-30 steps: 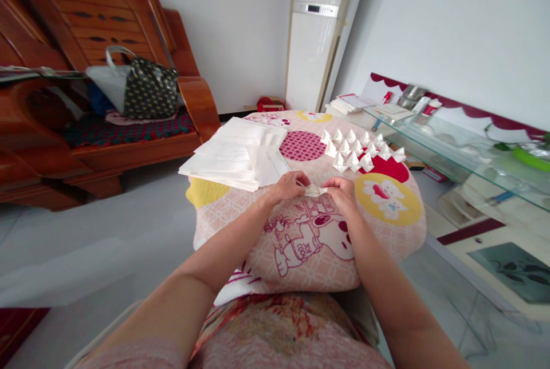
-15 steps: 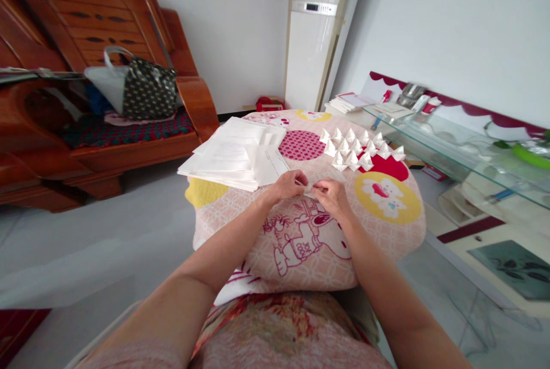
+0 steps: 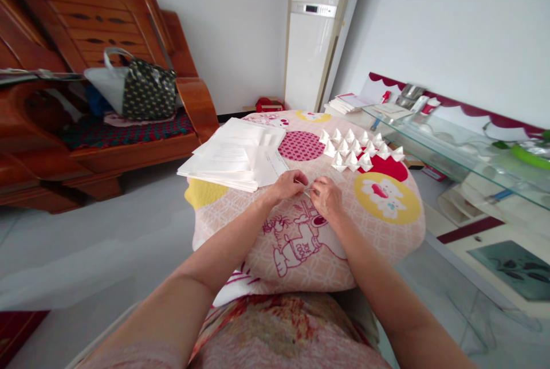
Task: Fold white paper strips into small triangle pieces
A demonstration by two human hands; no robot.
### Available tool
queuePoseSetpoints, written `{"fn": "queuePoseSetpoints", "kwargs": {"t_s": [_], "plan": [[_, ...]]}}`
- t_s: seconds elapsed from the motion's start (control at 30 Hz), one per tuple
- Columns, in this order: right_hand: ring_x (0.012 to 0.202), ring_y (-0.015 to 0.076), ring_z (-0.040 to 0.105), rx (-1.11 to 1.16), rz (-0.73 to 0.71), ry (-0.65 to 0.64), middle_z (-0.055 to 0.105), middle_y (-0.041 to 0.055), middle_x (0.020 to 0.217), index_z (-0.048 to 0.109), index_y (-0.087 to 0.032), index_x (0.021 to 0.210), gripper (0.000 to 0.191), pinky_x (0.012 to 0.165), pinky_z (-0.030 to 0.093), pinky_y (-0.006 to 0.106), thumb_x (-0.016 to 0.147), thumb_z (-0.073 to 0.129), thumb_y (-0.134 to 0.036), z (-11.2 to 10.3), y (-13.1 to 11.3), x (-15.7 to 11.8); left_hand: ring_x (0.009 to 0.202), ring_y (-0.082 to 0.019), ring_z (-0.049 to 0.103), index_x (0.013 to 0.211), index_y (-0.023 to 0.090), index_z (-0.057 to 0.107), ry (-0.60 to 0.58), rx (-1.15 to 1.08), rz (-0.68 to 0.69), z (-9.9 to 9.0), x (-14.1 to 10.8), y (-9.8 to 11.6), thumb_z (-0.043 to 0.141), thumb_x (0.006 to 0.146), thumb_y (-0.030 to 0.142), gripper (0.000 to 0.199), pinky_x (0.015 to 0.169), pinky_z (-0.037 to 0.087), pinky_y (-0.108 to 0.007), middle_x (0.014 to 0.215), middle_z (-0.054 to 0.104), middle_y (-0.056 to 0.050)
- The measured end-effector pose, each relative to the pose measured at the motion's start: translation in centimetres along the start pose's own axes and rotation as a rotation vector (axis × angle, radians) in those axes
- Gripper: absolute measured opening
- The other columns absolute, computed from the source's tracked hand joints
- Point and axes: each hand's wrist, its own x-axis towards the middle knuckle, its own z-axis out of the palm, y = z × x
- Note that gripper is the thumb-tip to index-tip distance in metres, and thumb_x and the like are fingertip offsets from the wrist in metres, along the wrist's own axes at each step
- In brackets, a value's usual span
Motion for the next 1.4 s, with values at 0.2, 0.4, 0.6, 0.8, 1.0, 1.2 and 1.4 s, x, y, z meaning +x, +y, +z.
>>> {"fn": "queuePoseSetpoints", "kwargs": {"t_s": [0.2, 0.4, 0.6, 0.8, 1.0, 1.2, 1.4], "plan": [[0.088, 0.0222, 0.063, 0.029, 0.035, 0.051, 0.07, 0.0099, 0.1, 0.071, -0.021, 0.076, 0.017, 0.077, 0.048, 0.032, 0.082, 0.059, -0.011, -0.2, 0.1, 0.0, 0.072, -0.012, 0.063, 0.087, 0.013, 0.068, -0.008, -0.126, 0.121, -0.1, 0.3, -0.6, 0.068, 0.066, 0.009, 0.021, 0.065, 0.046, -0.021, 0.079, 0.069, -0.001], [0.085, 0.0209, 0.063, 0.036, 0.055, 0.052, 0.068, 0.0079, 0.092, 0.07, -0.02, 0.074, 0.016, 0.075, 0.047, 0.03, 0.081, 0.059, -0.01, -0.2, 0.2, 0.1, 0.081, -0.014, 0.066, 0.082, 0.013, 0.065, -0.049, -0.141, 0.321, -0.4, 0.7, -1.2, 0.068, 0.07, 0.012, 0.012, 0.079, 0.053, -0.027, 0.086, 0.07, -0.002], [0.091, 0.0223, 0.062, -0.016, 0.026, 0.027, 0.068, 0.0088, 0.098, 0.071, -0.02, 0.079, 0.018, 0.077, 0.047, 0.031, 0.083, 0.058, -0.009, -0.4, -0.2, -0.1, 0.084, -0.016, 0.069, 0.089, 0.014, 0.066, -0.001, 0.012, 0.318, 0.2, 0.6, -1.0, 0.062, 0.07, 0.009, 0.02, 0.081, 0.056, -0.029, 0.088, 0.072, -0.003], [0.099, 0.0252, 0.059, -0.087, -0.071, -0.002, 0.069, 0.0121, 0.108, 0.073, -0.02, 0.085, 0.022, 0.084, 0.049, 0.035, 0.088, 0.054, -0.009, -0.8, -0.8, -0.3, 0.084, -0.016, 0.069, 0.092, 0.015, 0.069, 0.116, 0.221, 0.165, 0.9, 0.1, 0.3, 0.06, 0.069, 0.006, 0.026, 0.083, 0.057, -0.027, 0.091, 0.075, -0.003], [0.099, 0.0272, 0.058, -0.087, -0.067, 0.009, 0.068, 0.0144, 0.108, 0.074, -0.02, 0.083, 0.023, 0.083, 0.049, 0.037, 0.089, 0.054, -0.009, -1.0, -1.0, -0.3, 0.079, -0.016, 0.068, 0.094, 0.014, 0.074, 0.191, 0.372, 0.09, 1.0, -0.3, 1.0, 0.062, 0.072, 0.007, 0.026, 0.08, 0.055, -0.027, 0.088, 0.076, -0.004], [0.1, 0.027, 0.06, -0.062, -0.029, 0.071, 0.068, 0.0148, 0.112, 0.071, -0.019, 0.08, 0.021, 0.085, 0.049, 0.036, 0.088, 0.054, -0.01, -0.5, -0.5, -0.4, 0.068, -0.015, 0.065, 0.08, 0.013, 0.075, 0.188, 0.399, 0.06, 0.8, -0.6, 1.1, 0.063, 0.074, 0.008, 0.015, 0.072, 0.051, -0.025, 0.069, 0.071, -0.002], [0.099, 0.0258, 0.061, -0.023, 0.006, 0.098, 0.068, 0.013, 0.107, 0.069, -0.021, 0.077, 0.021, 0.084, 0.049, 0.035, 0.087, 0.054, -0.011, -0.6, -0.4, -0.5, 0.065, -0.015, 0.064, 0.081, 0.015, 0.075, 0.194, 0.355, 0.093, 1.0, -0.6, 0.9, 0.062, 0.083, 0.013, 0.013, 0.07, 0.05, -0.025, 0.061, 0.068, 0.0]]}}
